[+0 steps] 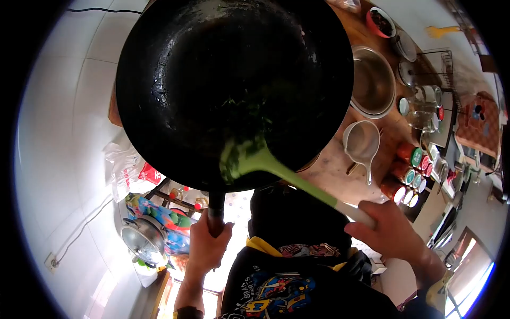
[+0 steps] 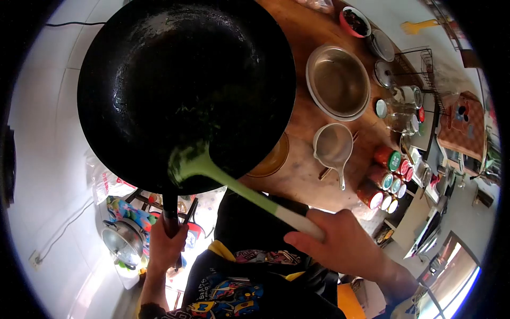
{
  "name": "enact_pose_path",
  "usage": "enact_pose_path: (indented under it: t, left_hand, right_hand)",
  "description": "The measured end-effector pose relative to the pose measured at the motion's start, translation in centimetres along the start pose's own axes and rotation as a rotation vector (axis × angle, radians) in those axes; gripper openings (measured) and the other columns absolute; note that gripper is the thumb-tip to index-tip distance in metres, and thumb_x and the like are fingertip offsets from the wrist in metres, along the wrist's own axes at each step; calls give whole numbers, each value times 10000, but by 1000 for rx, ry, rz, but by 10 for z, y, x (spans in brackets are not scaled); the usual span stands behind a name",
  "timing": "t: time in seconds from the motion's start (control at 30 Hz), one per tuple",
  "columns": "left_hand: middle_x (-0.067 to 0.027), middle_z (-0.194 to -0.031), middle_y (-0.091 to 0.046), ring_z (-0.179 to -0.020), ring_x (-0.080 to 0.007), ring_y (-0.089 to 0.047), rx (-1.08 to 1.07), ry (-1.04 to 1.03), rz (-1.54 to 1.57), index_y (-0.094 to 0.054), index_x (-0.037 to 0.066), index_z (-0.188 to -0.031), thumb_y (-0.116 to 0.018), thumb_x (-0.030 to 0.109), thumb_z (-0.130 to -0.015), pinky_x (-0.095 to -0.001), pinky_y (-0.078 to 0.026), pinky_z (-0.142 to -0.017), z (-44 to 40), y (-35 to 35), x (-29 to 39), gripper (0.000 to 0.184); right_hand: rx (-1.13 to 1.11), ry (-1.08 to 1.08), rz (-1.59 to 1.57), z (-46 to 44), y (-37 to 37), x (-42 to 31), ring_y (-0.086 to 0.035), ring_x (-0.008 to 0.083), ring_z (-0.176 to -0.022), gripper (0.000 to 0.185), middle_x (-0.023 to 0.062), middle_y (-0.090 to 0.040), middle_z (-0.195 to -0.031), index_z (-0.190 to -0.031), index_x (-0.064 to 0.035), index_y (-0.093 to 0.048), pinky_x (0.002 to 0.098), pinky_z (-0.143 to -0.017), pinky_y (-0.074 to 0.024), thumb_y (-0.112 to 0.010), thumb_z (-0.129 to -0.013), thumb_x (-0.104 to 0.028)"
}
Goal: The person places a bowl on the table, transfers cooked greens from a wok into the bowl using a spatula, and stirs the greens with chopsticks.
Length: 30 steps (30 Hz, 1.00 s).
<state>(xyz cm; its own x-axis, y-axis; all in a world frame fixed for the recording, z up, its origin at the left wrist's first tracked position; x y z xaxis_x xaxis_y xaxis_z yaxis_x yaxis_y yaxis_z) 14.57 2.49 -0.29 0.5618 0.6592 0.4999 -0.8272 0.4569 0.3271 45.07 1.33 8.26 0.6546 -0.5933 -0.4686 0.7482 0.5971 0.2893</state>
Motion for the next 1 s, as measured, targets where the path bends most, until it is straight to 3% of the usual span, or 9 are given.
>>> enact_pose_path:
  t: [0.13, 0.23, 0.3, 0.43, 0.6, 0.67, 0.83, 0.9, 1.0]
  left_hand:
    - [-84, -586, -567, -488, -146, -542, 19, -49, -79, -513, 8, -868, -657, 121, -799, -283, -415, -462, 0, 1, -3, 196]
    - [-88, -595, -570, -493, -151, -535, 16, -69, -125, -511, 7, -870, -657, 123, -800, -290, -418, -471, 3, 2, 0, 199]
    - [-90, -598, -568, -490, -153, -528, 18, -75, -137, -508, 5, -873, -657, 127, -801, -294, -420, -477, 3, 2, -1, 206]
    - [-90, -600, -566, -488, -154, -519, 48, -71, -112, -509, 0, -873, -653, 137, -804, -289, -409, -476, 4, 5, 2, 211]
    - [-53, -604, -533, -515, -121, -482, 61, -83, -126, -504, 9, -865, -651, 108, -800, -273, -382, -487, 6, 1, 7, 189]
    - [-16, -604, -498, -543, -91, -451, 57, -68, -108, -498, 14, -862, -649, 79, -796, -261, -357, -497, 6, -1, 7, 177]
    - [-24, -611, -515, -554, -86, -432, 66, -140, -144, -491, 16, -855, -647, 82, -793, -267, -350, -504, 3, -3, 6, 181]
    - [-31, -611, -517, -552, -90, -427, 80, -148, -112, -492, 11, -856, -648, 86, -792, -273, -352, -503, 2, -4, 8, 185]
    - [-73, -597, -543, -516, -130, -481, 105, -178, -130, -501, -3, -864, -649, 96, -793, -292, -386, -488, 1, -3, 12, 192]
  right_hand:
    - [469, 273, 75, 5, 39, -36, -623, 314, -587, 254, 176, -596, -696, -944, -5, -523, 353, -533, -467, -685, -820, -155]
    - [430, 157, 64, -8, 43, -23, -637, 324, -622, 253, 189, -606, -729, -1021, -2, -545, 357, -550, -479, -660, -833, -126]
    - [647, 537, 233, -7, 38, -37, -634, 327, -621, 328, 203, -617, -774, -1137, -14, -537, 365, -547, -484, -641, -847, -128]
    - [479, 406, 734, -5, -8, -38, -545, 248, -431, 502, 78, -540, -617, -1314, -126, -470, 377, -397, -429, -635, -850, -221]
    - [465, 320, 535, 4, 12, -26, -553, 322, -491, 357, 134, -557, -667, -1196, -68, -516, 402, -451, -441, -613, -865, -159]
    - [606, 478, 298, 13, 29, -32, -564, 376, -574, 232, 177, -566, -734, -1084, -12, -531, 427, -504, -445, -586, -874, -93]
    - [774, 342, 382, 14, 38, -34, -576, 381, -590, 183, 178, -578, -760, -1031, 11, -525, 419, -506, -457, -576, -879, -77]
    - [882, 111, 673, 17, 36, -26, -589, 332, -522, 178, 133, -591, -717, -996, -14, -523, 389, -460, -480, -552, -906, -166]
    - [722, -116, 923, 5, 6, -12, -597, 257, -467, 222, 73, -596, -677, -972, -46, -524, 346, -416, -490, -521, -924, -263]
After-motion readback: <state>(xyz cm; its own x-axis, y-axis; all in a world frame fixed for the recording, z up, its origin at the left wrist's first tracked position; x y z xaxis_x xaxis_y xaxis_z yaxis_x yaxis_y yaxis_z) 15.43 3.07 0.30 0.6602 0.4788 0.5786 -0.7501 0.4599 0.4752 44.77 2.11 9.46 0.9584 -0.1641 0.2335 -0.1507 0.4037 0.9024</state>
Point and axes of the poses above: each hand's wrist, its own z-axis away from the middle knuckle, its own y-axis out of the back of the hand, x = y × z, the point moved 9 cm from there along -z, towards the middle knuckle
